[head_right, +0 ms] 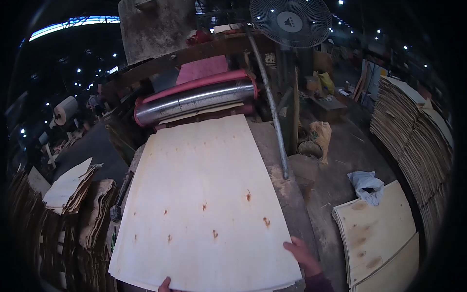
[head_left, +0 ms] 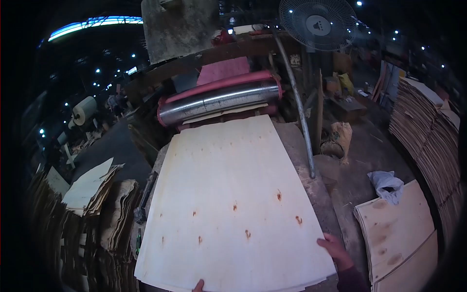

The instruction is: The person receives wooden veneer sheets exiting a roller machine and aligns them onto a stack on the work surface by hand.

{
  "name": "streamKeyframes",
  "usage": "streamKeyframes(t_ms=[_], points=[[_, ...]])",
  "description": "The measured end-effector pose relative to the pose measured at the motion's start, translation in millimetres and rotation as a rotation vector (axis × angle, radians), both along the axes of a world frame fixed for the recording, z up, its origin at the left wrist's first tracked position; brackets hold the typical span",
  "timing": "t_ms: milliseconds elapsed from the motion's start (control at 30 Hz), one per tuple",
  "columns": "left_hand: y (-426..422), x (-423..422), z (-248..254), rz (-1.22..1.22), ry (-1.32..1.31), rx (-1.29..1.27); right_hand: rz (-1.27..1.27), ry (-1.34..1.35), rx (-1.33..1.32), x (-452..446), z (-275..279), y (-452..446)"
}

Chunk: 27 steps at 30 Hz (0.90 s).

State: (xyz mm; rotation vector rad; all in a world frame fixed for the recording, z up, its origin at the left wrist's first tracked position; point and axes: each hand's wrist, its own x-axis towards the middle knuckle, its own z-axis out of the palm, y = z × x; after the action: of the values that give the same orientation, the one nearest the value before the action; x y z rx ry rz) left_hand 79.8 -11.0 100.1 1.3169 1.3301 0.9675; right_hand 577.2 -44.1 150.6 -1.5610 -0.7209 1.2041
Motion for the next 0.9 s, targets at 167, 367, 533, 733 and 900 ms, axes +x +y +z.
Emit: streamKeyframes(t_ms=[167,367,533,733,900], points=[[118,44,-10,0.236,-0.949,-0.427,-0.154,-0.907,-0.002,-24,-9,14],[253,77,-70,0.293,-0.982,-0.365,-0.026,-1.214,0.006,-83,-80,-36],[355,106,-67,0.288,-1.07,-0.384,-0.104,-1.201,-0.106,-96,-105,-66],[287,113,-84,0.06,-0.557,-0.608,-0.132,-1.019,-0.234,-82,-92,-78],[138,63,-48,0.09,-0.537,-0.713,-0.115,-0.74,-0.277,-62,-28,-65]])
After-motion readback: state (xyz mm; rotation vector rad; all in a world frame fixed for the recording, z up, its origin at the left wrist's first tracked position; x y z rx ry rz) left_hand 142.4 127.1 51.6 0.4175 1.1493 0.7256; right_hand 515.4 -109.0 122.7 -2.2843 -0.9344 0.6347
